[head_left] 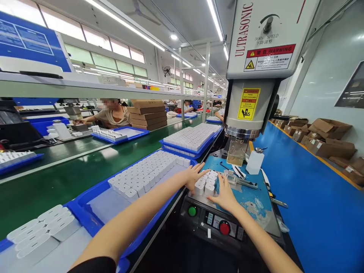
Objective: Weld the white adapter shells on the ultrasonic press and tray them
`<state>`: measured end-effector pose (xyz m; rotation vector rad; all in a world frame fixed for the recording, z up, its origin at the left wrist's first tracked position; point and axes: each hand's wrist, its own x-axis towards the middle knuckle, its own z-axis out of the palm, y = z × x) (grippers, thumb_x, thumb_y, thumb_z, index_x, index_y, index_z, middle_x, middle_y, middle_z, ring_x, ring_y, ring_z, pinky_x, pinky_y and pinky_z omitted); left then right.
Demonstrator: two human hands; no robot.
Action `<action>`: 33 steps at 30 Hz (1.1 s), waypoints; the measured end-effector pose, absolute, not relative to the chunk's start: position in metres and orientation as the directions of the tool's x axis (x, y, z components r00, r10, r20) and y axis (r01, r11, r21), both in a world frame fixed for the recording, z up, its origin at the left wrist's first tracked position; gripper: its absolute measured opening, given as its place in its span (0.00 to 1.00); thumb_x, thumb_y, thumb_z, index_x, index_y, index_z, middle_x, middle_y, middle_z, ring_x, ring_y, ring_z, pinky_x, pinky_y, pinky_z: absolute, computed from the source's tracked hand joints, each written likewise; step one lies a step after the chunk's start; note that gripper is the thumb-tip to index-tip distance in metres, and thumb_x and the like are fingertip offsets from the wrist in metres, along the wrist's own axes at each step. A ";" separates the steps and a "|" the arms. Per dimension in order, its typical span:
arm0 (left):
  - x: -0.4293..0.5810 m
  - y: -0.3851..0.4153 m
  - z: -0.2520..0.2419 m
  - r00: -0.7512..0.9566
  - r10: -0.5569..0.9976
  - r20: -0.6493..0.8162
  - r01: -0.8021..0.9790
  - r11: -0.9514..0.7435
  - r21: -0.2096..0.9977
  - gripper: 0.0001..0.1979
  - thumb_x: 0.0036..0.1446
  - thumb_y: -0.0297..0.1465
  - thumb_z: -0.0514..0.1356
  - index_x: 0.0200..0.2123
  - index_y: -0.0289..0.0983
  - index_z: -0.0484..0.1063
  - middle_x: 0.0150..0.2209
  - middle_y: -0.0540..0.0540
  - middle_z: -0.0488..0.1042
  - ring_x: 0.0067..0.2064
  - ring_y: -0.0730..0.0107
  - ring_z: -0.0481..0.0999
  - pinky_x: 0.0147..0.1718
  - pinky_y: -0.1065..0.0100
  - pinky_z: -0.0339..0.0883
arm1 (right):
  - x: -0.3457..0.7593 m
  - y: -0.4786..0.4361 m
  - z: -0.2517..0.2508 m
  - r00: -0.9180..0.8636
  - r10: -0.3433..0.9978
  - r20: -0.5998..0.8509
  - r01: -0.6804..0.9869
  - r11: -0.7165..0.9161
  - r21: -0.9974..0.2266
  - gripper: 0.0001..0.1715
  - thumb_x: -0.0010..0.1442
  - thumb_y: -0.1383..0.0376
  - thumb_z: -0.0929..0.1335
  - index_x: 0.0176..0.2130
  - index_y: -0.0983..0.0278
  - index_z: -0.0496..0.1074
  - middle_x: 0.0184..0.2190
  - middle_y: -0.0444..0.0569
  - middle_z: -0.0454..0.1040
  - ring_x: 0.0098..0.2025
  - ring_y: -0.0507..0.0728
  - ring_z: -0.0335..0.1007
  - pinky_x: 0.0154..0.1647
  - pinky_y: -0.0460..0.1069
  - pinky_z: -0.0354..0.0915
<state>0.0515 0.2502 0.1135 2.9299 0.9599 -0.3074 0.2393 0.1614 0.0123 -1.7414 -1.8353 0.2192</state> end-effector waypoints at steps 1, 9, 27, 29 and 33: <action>0.053 0.255 0.109 0.782 0.575 -0.239 0.585 -0.810 -0.036 0.68 0.27 0.38 0.72 0.67 0.42 0.33 0.68 0.32 0.23 0.67 0.35 0.35 0.59 0.37 0.42 | 0.245 0.166 0.013 -0.007 0.964 0.266 0.836 0.152 -0.528 0.67 0.44 0.51 0.74 0.67 0.62 0.34 0.67 0.62 0.40 0.69 0.69 0.36 0.63 0.63 0.49; 0.071 0.278 0.103 0.767 0.501 -0.402 0.517 -0.853 -0.078 0.71 0.30 0.43 0.70 0.66 0.42 0.21 0.68 0.31 0.26 0.65 0.38 0.51 0.56 0.43 0.55 | 0.264 0.204 0.022 -0.277 0.951 0.137 0.696 0.296 -0.654 0.78 0.37 0.48 0.76 0.68 0.61 0.27 0.69 0.60 0.32 0.70 0.67 0.23 0.66 0.64 0.37; 0.052 0.212 0.121 0.888 0.455 -0.064 0.457 -0.889 0.029 0.59 0.33 0.40 0.72 0.65 0.37 0.43 0.61 0.29 0.50 0.57 0.40 0.64 0.52 0.54 0.61 | 0.255 0.171 0.030 -0.355 0.804 0.477 0.645 0.580 -0.498 0.55 0.44 0.62 0.71 0.65 0.55 0.45 0.62 0.55 0.43 0.66 0.70 0.43 0.63 0.64 0.51; 0.035 0.186 0.132 0.867 0.494 -0.059 0.494 -0.869 -0.019 0.59 0.33 0.41 0.72 0.65 0.34 0.44 0.59 0.27 0.51 0.53 0.39 0.68 0.48 0.53 0.63 | 0.242 0.158 0.037 -0.393 0.776 0.493 0.622 0.619 -0.479 0.54 0.45 0.62 0.70 0.65 0.55 0.45 0.62 0.55 0.43 0.65 0.71 0.43 0.62 0.66 0.52; -0.013 0.131 0.151 0.807 0.588 -0.052 0.585 -0.808 -0.065 0.58 0.33 0.43 0.71 0.65 0.32 0.45 0.57 0.26 0.54 0.47 0.40 0.71 0.44 0.53 0.66 | 0.197 0.131 0.058 -0.483 0.714 0.506 0.550 0.697 -0.459 0.54 0.44 0.62 0.71 0.65 0.54 0.45 0.62 0.55 0.43 0.64 0.73 0.47 0.61 0.67 0.54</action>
